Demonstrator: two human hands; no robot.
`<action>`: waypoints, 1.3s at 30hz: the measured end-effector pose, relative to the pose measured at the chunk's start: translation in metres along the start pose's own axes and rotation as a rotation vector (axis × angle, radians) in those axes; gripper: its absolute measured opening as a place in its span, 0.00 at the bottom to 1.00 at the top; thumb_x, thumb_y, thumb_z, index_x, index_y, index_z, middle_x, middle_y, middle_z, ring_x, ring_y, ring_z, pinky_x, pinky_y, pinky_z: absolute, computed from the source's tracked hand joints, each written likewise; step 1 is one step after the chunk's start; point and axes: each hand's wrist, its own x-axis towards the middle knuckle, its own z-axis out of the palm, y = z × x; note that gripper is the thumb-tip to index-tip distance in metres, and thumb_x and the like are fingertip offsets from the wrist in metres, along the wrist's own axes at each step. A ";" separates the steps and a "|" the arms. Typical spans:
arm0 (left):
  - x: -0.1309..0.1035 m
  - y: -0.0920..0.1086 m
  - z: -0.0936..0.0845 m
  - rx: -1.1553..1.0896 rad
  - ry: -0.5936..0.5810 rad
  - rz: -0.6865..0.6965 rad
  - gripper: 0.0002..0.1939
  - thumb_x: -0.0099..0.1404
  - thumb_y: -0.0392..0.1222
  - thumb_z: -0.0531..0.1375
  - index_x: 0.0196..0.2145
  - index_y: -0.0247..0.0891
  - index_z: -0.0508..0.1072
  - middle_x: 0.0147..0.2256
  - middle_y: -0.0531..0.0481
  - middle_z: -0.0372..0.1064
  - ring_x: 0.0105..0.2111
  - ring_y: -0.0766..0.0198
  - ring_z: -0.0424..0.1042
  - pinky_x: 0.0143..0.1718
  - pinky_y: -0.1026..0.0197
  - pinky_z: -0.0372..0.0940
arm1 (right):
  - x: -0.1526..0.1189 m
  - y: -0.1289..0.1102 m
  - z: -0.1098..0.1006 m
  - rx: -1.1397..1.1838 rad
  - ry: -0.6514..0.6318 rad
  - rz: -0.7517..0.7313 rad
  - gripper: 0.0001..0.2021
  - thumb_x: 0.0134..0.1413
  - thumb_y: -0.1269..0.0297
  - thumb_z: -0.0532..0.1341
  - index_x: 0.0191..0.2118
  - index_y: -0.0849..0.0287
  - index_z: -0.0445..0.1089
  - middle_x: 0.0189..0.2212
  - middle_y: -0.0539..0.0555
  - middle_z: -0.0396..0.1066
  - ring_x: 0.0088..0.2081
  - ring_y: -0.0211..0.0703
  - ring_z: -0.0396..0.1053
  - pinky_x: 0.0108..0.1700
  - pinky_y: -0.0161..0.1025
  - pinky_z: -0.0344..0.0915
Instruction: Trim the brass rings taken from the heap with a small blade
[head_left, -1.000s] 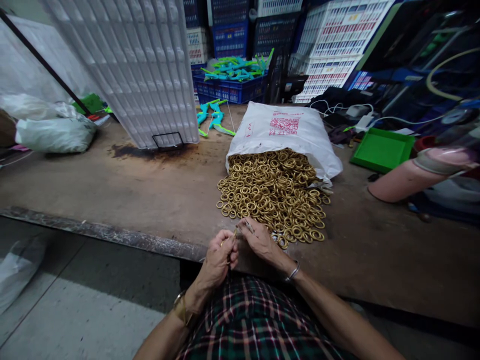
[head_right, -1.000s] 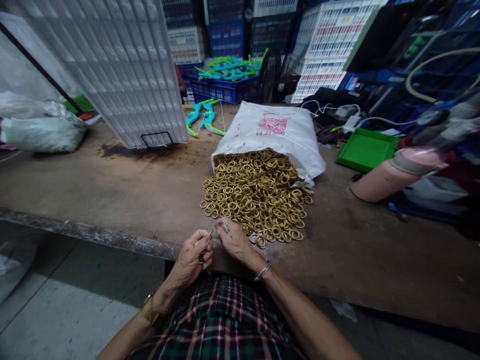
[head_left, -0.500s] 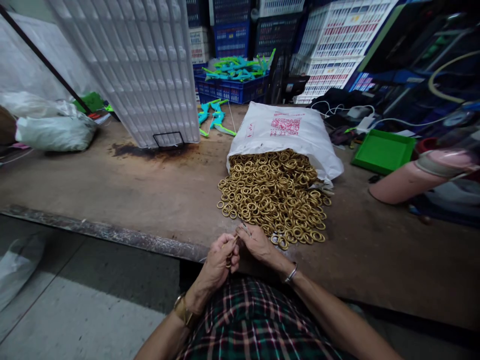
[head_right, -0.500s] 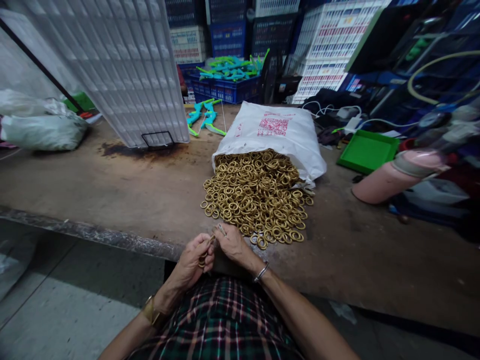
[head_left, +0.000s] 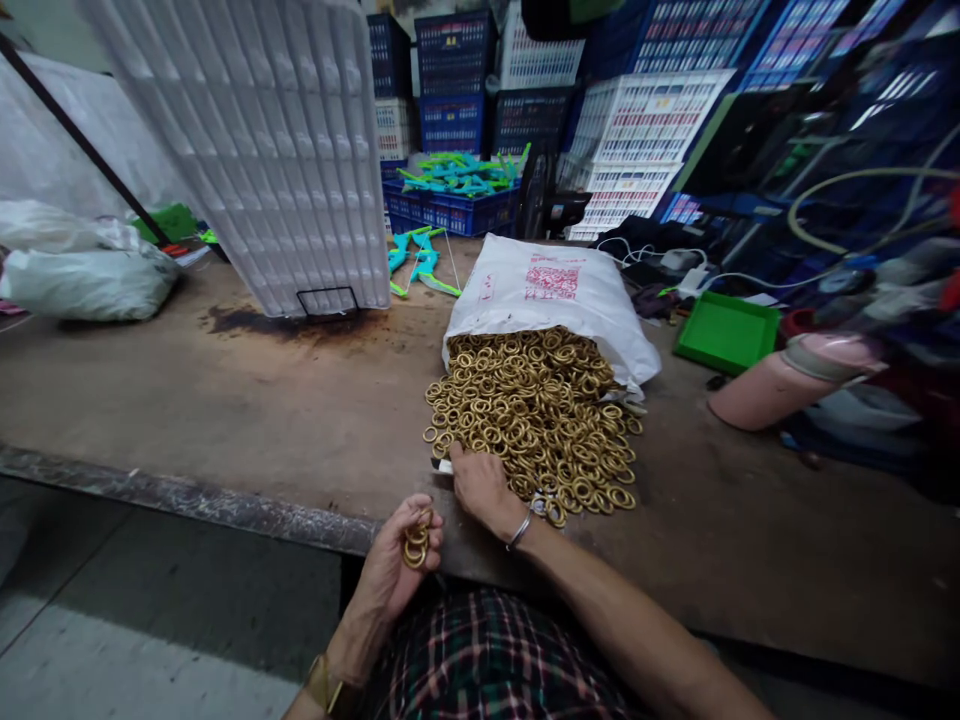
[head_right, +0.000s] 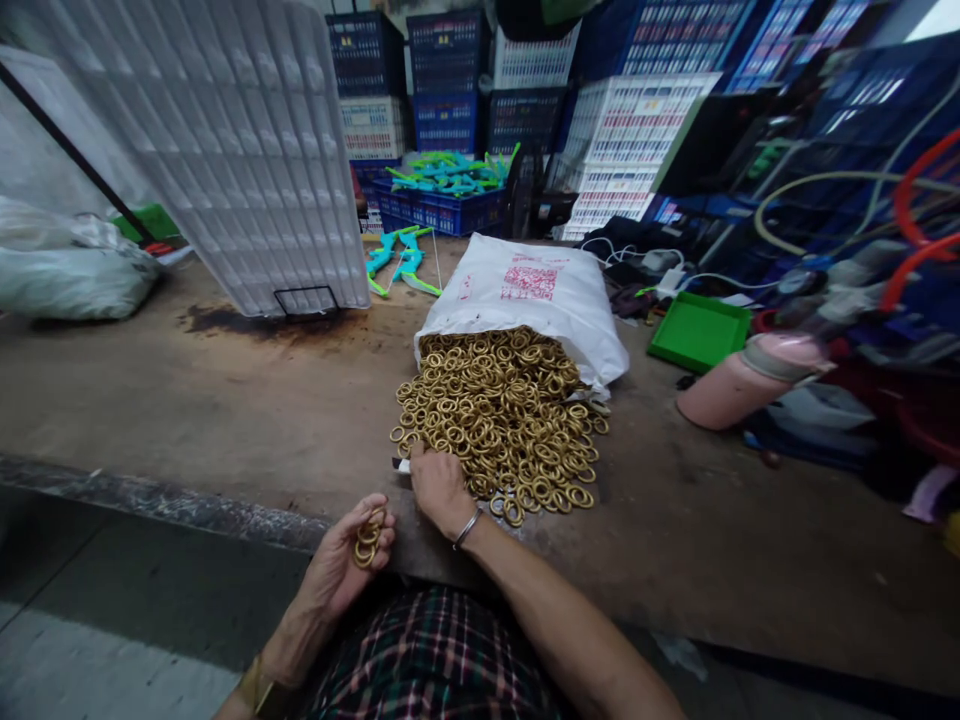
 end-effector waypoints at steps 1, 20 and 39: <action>0.001 0.001 -0.002 -0.031 0.004 -0.015 0.12 0.49 0.37 0.62 0.34 0.36 0.68 0.25 0.51 0.66 0.21 0.70 0.64 0.16 0.71 0.54 | 0.001 0.001 0.002 -0.004 0.015 -0.007 0.10 0.56 0.73 0.47 0.41 0.62 0.61 0.29 0.62 0.72 0.33 0.50 0.72 0.29 0.38 0.61; 0.012 -0.001 0.008 0.352 -0.007 0.242 0.14 0.52 0.46 0.63 0.32 0.37 0.66 0.20 0.57 0.61 0.17 0.72 0.61 0.15 0.72 0.54 | -0.021 0.026 0.000 0.882 -0.041 0.049 0.06 0.45 0.69 0.53 0.30 0.60 0.66 0.22 0.46 0.62 0.24 0.34 0.57 0.27 0.31 0.52; 0.018 -0.014 0.000 1.135 -0.110 0.933 0.11 0.61 0.36 0.54 0.41 0.37 0.70 0.39 0.45 0.73 0.38 0.62 0.71 0.41 0.60 0.64 | -0.040 0.012 -0.006 1.898 -0.614 0.215 0.08 0.37 0.66 0.61 0.26 0.60 0.60 0.15 0.41 0.58 0.11 0.23 0.43 0.13 0.26 0.41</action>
